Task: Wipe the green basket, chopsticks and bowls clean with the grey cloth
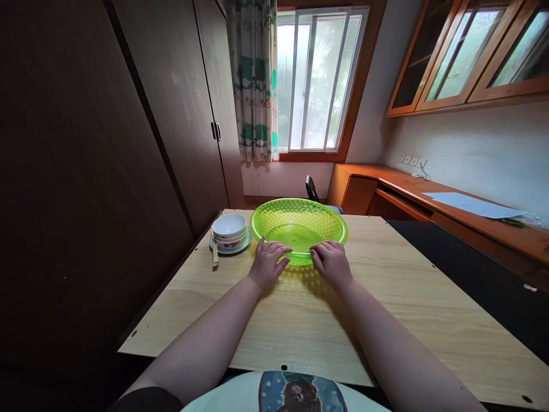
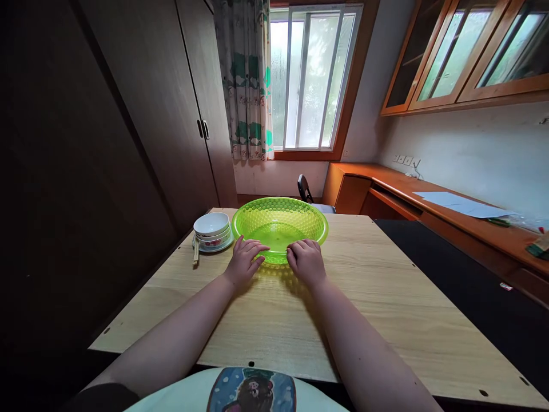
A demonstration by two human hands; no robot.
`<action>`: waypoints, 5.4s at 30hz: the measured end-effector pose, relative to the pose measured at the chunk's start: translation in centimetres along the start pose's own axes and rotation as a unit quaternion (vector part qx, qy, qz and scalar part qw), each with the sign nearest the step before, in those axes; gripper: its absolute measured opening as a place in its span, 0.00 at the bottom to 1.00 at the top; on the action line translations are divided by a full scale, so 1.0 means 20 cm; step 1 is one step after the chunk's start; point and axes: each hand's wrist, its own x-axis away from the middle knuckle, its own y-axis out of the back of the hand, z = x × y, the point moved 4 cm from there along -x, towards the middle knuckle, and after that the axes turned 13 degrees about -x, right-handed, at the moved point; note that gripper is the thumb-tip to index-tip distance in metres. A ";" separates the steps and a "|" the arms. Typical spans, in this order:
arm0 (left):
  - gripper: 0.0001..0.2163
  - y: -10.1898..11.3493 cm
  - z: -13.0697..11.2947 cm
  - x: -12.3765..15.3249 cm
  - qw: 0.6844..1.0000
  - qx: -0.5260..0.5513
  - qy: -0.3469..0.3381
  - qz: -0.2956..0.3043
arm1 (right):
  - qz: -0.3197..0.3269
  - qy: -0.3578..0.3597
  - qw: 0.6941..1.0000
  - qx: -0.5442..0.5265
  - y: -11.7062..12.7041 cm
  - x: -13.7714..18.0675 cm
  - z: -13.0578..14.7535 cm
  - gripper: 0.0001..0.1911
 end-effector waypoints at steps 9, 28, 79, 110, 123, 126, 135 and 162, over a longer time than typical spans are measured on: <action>0.12 -0.01 0.02 -0.01 1.000 0.000 0.004 -0.004 | -0.003 -0.017 1.000 -0.001 0.04 -0.01 -0.08 0.14; 0.10 -0.03 0.08 -0.01 0.999 0.000 0.032 -0.014 | -0.019 -0.016 1.000 -0.014 0.06 0.00 -0.16 0.15; 0.12 -0.05 -0.03 0.00 0.998 0.002 -0.037 -0.049 | -0.043 0.001 0.999 -0.031 0.04 0.00 -0.10 0.12; 0.10 -0.03 0.00 -0.02 0.999 -0.022 -0.026 -0.039 | -0.084 -0.041 0.995 -0.033 0.06 0.01 -0.15 0.13; 0.18 -0.05 -0.10 0.01 0.993 -0.063 -0.098 -0.026 | -0.038 0.024 0.999 -0.023 0.00 0.02 0.03 0.11; 0.19 -0.06 -0.11 0.01 0.993 -0.057 -0.101 -0.023 | -0.037 0.024 0.999 -0.015 -0.01 0.02 0.05 0.11; 0.15 -0.06 -0.08 -0.01 0.996 -0.043 -0.074 -0.026 | -0.071 -0.032 0.997 -0.016 0.05 0.00 -0.12 0.12; 0.10 -0.01 -0.02 -0.02 0.999 -0.021 -0.029 -0.036 | 0.009 0.036 0.999 -0.021 0.02 0.00 -0.01 0.12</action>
